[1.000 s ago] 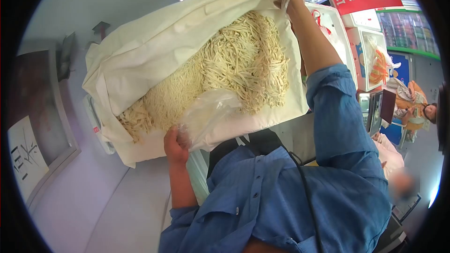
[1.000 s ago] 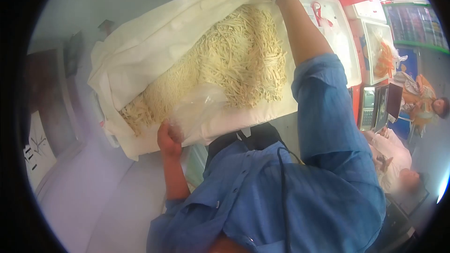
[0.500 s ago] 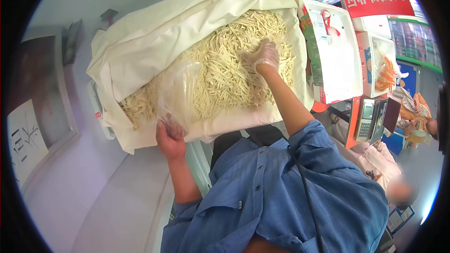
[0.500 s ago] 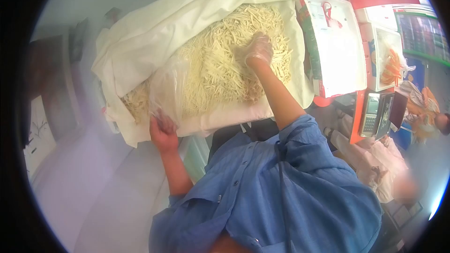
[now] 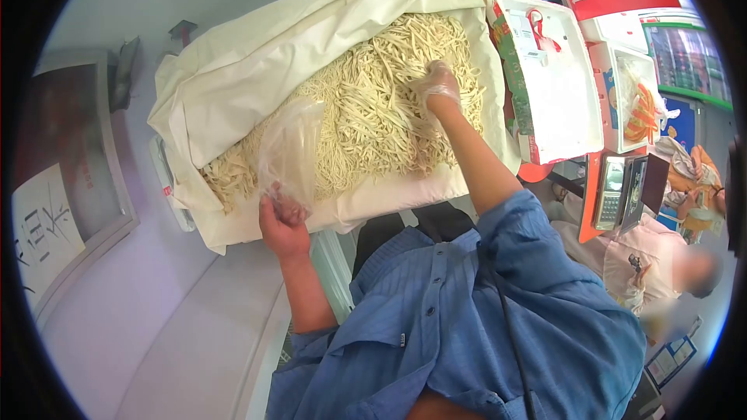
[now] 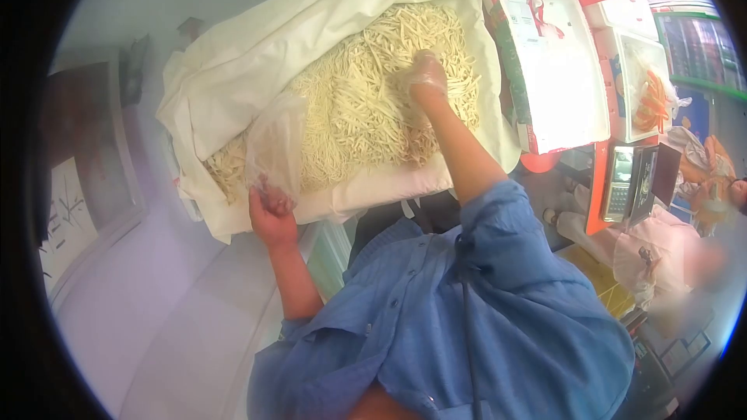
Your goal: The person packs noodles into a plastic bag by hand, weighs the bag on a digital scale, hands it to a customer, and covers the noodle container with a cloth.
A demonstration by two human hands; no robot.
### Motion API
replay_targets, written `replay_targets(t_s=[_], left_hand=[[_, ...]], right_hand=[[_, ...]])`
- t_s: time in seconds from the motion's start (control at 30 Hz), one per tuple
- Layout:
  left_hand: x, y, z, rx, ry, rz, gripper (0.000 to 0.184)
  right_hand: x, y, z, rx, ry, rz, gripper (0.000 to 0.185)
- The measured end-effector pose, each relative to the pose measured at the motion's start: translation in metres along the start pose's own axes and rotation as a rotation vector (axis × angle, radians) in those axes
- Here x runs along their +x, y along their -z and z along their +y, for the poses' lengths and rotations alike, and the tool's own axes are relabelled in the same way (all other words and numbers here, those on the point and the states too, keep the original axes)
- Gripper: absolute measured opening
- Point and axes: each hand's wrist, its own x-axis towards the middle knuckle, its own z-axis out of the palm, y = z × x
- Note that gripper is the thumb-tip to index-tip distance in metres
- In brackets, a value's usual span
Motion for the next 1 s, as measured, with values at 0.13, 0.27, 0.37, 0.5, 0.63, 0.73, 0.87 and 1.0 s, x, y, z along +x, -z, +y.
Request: replay_targets(t_s=[0.13, 0.27, 0.37, 0.5, 0.63, 0.73, 0.87, 1.0], left_hand=[[0.003, -0.007, 0.003, -0.015, -0.011, 0.035, 0.041], [0.017, 0.007, -0.001, -0.022, 0.022, -0.098, 0.042], [0.020, 0.002, -0.001, -0.016, 0.018, -0.127, 0.044], [0.016, -0.011, 0.001, -0.042, 0.008, -0.095, 0.046], [0.015, -0.018, 0.004, -0.035, -0.002, -0.072, 0.046], [0.016, -0.021, 0.002, 0.055, -0.086, -0.081, 0.045], [0.018, -0.031, 0.004, 0.047, -0.079, -0.086, 0.044], [0.025, -0.028, -0.001, -0.054, -0.011, -0.188, 0.044]], right_hand=[[-0.024, 0.033, 0.016, -0.032, 0.086, 0.024, 0.046], [-0.059, 0.079, 0.014, 0.517, 0.135, 0.014, 0.033], [-0.090, 0.123, -0.012, 0.949, 0.314, -0.031, 0.033], [-0.118, 0.169, -0.024, 0.940, 0.501, 0.104, 0.045], [-0.140, 0.225, -0.041, 0.814, 0.755, 0.256, 0.049], [-0.153, 0.272, -0.050, 0.976, 0.806, 0.351, 0.052], [-0.175, 0.314, -0.053, 1.116, 0.903, 0.615, 0.052], [-0.170, 0.303, -0.033, 0.929, 0.733, 0.761, 0.053]])
